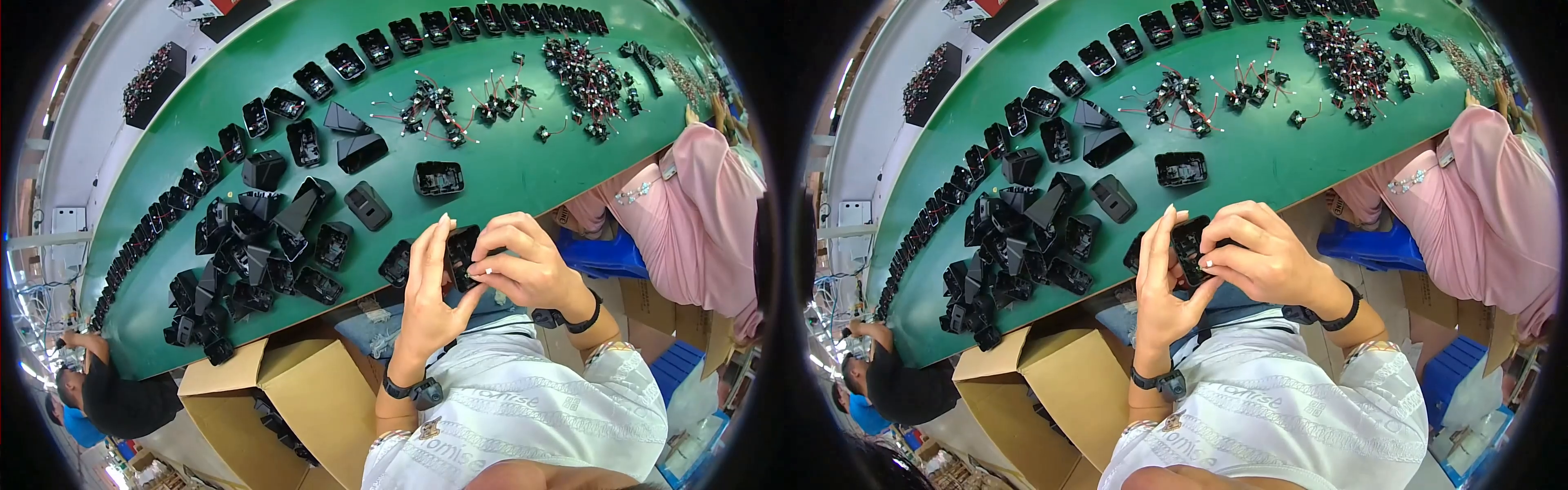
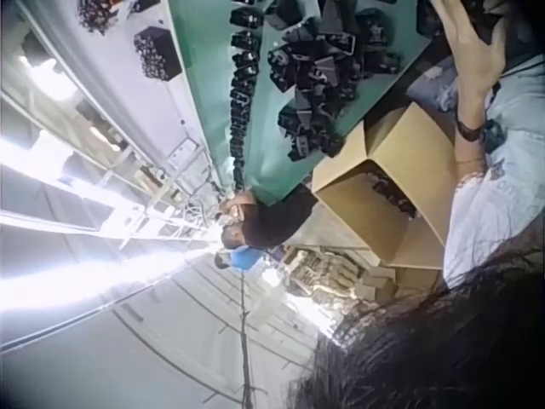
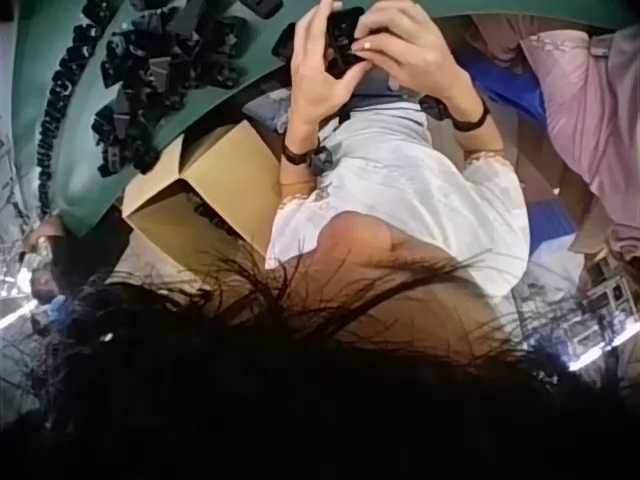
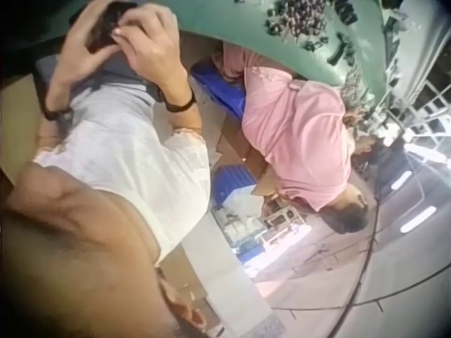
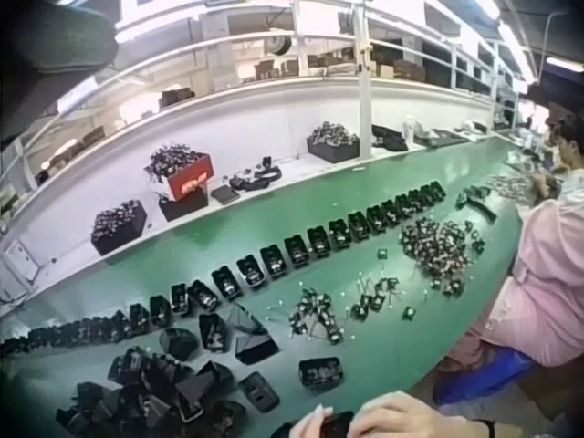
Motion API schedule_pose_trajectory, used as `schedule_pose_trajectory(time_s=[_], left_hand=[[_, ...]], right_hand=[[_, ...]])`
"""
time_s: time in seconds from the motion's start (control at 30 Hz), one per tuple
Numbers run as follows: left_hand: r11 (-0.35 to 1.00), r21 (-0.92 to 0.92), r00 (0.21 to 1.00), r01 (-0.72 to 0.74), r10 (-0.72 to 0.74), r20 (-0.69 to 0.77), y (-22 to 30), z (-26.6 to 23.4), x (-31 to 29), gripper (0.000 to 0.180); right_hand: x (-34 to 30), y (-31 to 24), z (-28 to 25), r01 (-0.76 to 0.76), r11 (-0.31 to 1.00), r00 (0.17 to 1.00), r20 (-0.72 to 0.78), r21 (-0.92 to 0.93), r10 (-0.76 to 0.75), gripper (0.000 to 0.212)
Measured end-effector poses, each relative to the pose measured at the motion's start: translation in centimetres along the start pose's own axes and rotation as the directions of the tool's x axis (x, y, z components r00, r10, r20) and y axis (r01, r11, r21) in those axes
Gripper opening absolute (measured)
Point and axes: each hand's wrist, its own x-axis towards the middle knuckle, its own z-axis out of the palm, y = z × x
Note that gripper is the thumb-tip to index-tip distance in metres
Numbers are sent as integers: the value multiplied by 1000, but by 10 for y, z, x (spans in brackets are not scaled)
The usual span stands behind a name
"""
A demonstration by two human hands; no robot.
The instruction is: The person assembles electronic devices by hand, picking up a black plastic housing and a circuit board with wires. They insert the circuit board into the housing, press the components into place, and set the assembled unit back onto the green workbench.
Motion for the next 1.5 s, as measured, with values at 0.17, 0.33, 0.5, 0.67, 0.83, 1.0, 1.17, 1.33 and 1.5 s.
schedule_pose_trajectory(time_s=[0.17, 0.33, 0.5, 0.67, 0.83, 1.0, 1.17, 1.33, 1.5], left_hand=[[979, -204, 997, -11, -5, -77, -19, 4, -4, 78], [855, -510, 994, -97, 61, -88, -11, 24, -4, 69], [658, -752, 999, -39, 51, -7, -15, 17, -9, 71], [782, -610, 984, -127, 22, -176, -25, 16, -11, 66], [913, -225, 896, -341, 243, -373, -20, 11, -11, 64], [872, -215, 855, -440, 334, -397, -22, 22, -12, 63], [872, -174, 841, -457, 360, -403, -27, 22, -13, 62], [876, -81, 857, -476, 440, -268, -39, 4, -10, 62], [885, -139, 876, -445, 399, -270, -31, 9, -7, 63]], right_hand=[[-1, -7, -7, -203, 944, 974, -46, 261, 222, 17], [-6, -20, 18, -320, 888, 915, -137, 330, 381, 15], [-9, -15, 31, -320, 896, 883, -245, 308, 400, 12], [-12, -18, 22, -366, 729, 849, -113, 579, 516, 8], [-13, -22, 26, -416, 415, 723, 18, 809, 690, 7], [-10, -28, 38, -401, 609, 800, -63, 685, 597, 8], [-3, -32, 35, -420, 723, 809, -134, 548, 572, 10], [3, -25, 18, -326, 912, 931, -81, 250, 355, 12], [1, -28, 36, -388, 810, 864, -132, 441, 485, 14]])
